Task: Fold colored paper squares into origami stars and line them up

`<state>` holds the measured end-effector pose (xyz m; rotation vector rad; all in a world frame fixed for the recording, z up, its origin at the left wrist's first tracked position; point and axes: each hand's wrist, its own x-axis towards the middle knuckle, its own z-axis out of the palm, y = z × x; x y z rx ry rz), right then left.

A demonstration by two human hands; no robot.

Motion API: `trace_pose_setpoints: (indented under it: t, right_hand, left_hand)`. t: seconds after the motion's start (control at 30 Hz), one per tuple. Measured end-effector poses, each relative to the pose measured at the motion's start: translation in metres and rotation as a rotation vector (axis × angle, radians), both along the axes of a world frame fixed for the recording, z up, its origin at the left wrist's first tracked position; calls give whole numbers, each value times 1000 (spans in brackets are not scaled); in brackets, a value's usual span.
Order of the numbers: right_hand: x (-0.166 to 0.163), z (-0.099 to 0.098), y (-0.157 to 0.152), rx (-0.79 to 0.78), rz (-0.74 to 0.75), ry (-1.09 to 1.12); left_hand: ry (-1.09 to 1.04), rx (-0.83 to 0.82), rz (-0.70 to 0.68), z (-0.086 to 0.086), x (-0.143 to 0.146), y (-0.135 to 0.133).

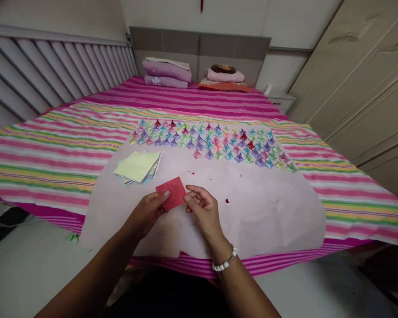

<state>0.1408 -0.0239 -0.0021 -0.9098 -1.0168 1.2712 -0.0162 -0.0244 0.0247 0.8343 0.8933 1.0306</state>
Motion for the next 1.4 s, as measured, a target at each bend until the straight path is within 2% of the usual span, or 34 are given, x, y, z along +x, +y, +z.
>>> trace_pose_setpoints:
  t: [0.23, 0.47, 0.8, 1.4]
  right_hand:
    - [2, 3, -4, 93, 140, -96]
    - [1, 4, -3, 113, 76, -208]
    - [3, 5, -2, 105, 40, -217]
    - [6, 2, -3, 78, 105, -131]
  left_hand:
    - [-14, -42, 69, -2, -2, 1]
    - [18, -12, 18, -3, -2, 0]
    - [131, -2, 76, -7, -4, 1]
    - [140, -9, 129, -4, -5, 0]
